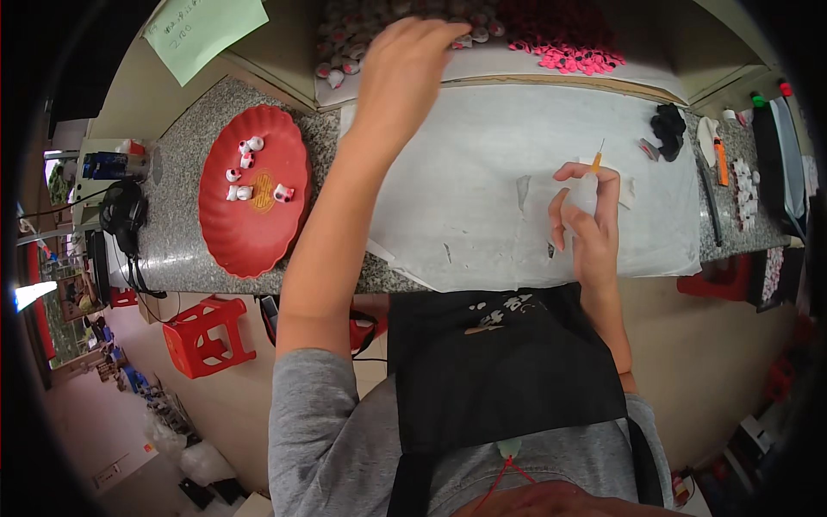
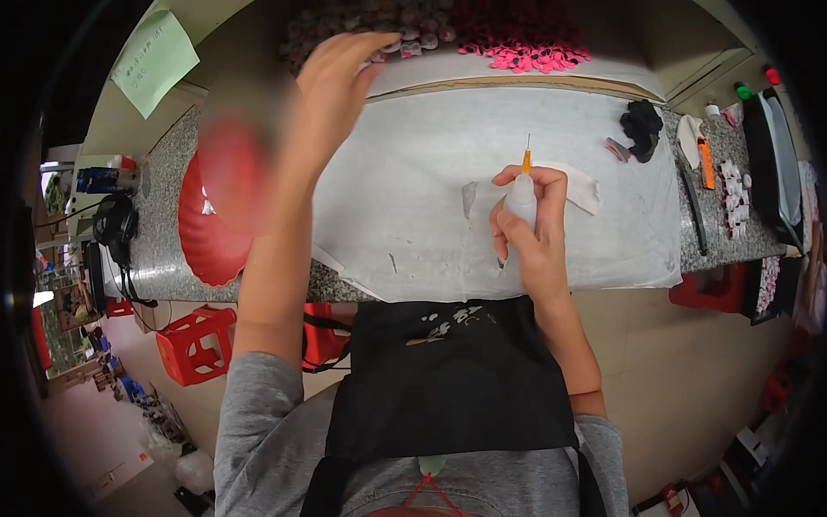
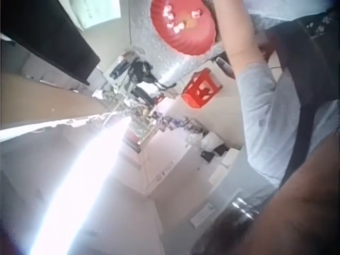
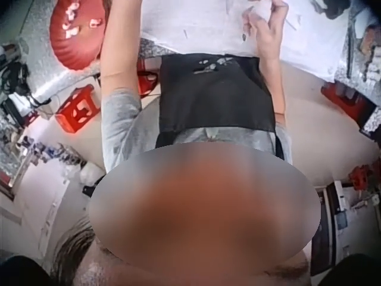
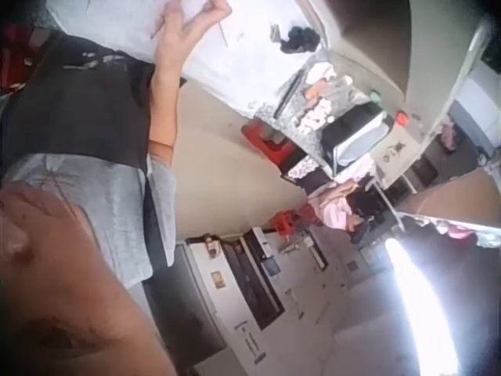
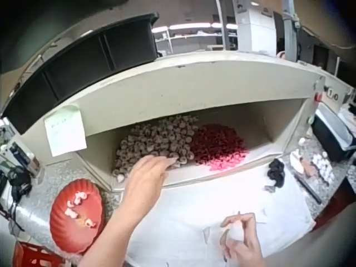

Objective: Apply glue to small white cat-shaped toy faces and attach pink bow pieces at a factory workbench.

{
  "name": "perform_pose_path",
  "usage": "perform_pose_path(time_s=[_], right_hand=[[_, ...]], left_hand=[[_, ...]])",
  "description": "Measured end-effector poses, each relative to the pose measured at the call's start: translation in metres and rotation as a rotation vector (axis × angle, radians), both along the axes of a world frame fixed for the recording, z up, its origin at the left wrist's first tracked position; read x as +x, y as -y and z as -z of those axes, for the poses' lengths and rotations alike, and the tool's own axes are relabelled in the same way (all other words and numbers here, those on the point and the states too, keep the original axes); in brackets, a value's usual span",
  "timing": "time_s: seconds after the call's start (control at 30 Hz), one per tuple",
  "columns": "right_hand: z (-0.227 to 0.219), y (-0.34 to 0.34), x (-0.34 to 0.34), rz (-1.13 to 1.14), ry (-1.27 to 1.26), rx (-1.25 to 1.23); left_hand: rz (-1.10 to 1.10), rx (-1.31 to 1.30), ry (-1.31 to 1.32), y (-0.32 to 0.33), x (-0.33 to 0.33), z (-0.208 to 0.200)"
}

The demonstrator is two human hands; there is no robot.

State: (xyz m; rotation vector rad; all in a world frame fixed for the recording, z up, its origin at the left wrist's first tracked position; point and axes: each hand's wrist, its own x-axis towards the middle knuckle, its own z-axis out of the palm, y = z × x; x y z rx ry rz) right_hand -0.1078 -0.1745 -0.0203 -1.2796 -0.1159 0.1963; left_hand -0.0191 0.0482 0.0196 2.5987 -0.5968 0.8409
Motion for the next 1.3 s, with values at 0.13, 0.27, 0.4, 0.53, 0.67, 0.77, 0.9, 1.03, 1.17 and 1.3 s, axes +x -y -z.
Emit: perform_pose_path(time_s=[0.13, 0.27, 0.4, 0.53, 0.67, 0.77, 0.9, 1.03, 1.17, 1.3], right_hand=[[-0.005, 0.006, -0.009, -0.014, 0.08, 0.01], [-0.007, 0.024, -0.014, 0.029, 0.053, -0.033], [-0.011, 0.031, -0.012, 0.08, 0.076, -0.058], [-0.015, 0.026, -0.008, 0.114, 0.057, -0.033], [-0.005, 0.027, -0.005, 0.106, 0.152, 0.145], [-0.021, 0.016, -0.003, 0.334, 0.112, 0.301], [-0.03, 0.005, -0.007, 0.503, 0.078, 0.273], [-0.021, 0.005, -0.011, 0.366, 0.421, 0.08], [-0.022, -0.003, -0.013, 0.364, 0.598, -0.068], [-0.022, -0.004, -0.017, 0.321, 0.677, -0.12]], left_hand=[[-0.062, 0.064, -0.33, 0.034, 0.069, 0.033], [0.046, 0.102, -0.068, 0.033, 0.092, 0.055], [0.045, -0.579, -0.219, 0.045, 0.044, 0.02], [0.19, -0.975, -0.489, 0.04, -0.032, 0.008], [0.342, -1.443, -0.728, 0.052, -0.083, 0.015], [0.315, -1.573, -0.807, 0.056, -0.095, 0.03], [0.343, -1.602, -0.78, 0.061, -0.105, 0.04], [0.402, -1.661, -0.704, 0.062, -0.109, 0.041], [0.401, -1.49, -0.575, 0.061, -0.109, 0.047], [0.388, -1.546, -0.605, 0.059, -0.114, 0.047]])
